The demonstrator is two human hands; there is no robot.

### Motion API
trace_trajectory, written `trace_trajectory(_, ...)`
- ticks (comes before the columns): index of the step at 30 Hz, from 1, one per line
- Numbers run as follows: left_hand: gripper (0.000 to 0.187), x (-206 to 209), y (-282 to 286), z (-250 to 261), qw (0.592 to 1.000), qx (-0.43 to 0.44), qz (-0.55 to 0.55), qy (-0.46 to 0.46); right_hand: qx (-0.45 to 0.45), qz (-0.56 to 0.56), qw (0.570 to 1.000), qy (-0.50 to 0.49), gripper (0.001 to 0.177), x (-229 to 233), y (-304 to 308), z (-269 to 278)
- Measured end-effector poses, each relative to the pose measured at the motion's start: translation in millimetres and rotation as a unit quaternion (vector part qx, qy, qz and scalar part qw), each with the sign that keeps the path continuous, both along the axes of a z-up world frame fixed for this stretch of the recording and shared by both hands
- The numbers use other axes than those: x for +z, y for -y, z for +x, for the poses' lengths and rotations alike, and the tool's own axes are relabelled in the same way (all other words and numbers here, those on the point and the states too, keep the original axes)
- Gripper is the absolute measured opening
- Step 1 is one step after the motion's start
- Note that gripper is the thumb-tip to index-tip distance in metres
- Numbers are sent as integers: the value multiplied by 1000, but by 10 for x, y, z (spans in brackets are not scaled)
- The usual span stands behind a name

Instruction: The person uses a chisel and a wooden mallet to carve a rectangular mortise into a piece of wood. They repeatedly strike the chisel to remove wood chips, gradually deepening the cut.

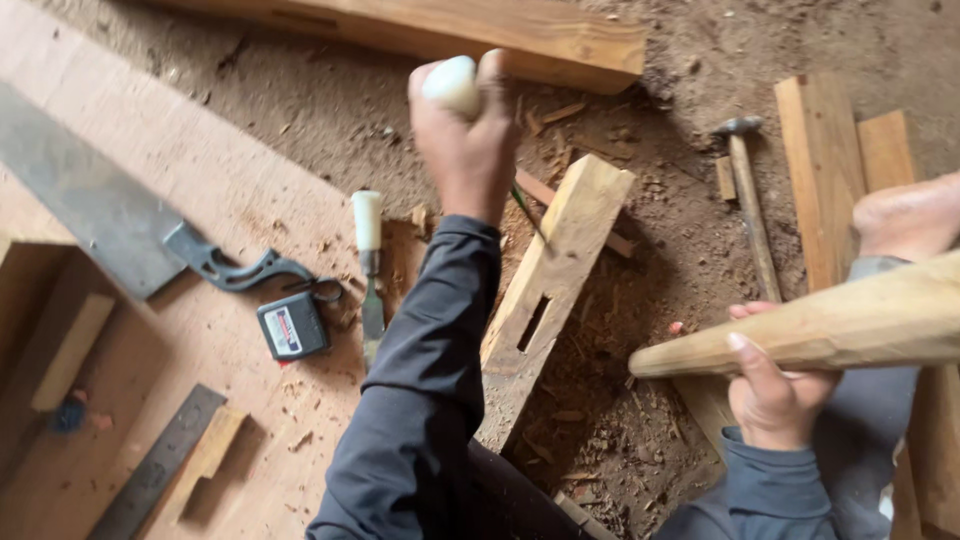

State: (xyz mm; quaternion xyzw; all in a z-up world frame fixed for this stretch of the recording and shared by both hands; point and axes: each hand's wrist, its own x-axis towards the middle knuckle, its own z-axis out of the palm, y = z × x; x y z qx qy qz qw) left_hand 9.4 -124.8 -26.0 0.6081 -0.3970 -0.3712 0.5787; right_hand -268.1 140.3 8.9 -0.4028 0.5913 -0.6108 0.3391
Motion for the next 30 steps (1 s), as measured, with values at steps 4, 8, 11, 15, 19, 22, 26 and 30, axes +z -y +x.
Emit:
trace_trajectory(4, 54, 31, -86, 20, 981, -112, 139, 78, -14, 8, 1000, -3, 70, 8, 23, -38)
trace_trajectory(8, 54, -332, -146, -76, 927, -236, 267, 118, -27, 14, 999, 9, 70, -10, 16, -73)
trace_trajectory(11, 55, -618, -233, -106, 896, -267, 306, 178, -38, 13, 999, 9, 72, -17, 20, -69)
trace_trajectory(15, 44, -797, -300, -110, 874, -276, 306, 259, -31, 4, 1000, 4, 67, 18, 62, -37)
trace_trajectory(19, 33, -770, -195, 43, 826, -294, 255, 407, -21, 0, 1000, 8, 64, 39, 96, 14)
trace_trajectory(22, 19, -644, -80, 376, 805, -275, 322, 415, -4, -5, 1000, 16, 55, 45, 92, 71)
trace_trajectory(26, 42, -465, -52, 1060, 780, -171, 315, 513, 8, 9, 1000, 27, 48, 116, 116, 147)
trace_trajectory(30, 34, -593, -333, 1367, 776, -170, 333, 507, 18, 4, 996, -83, 48, 197, 138, 229)
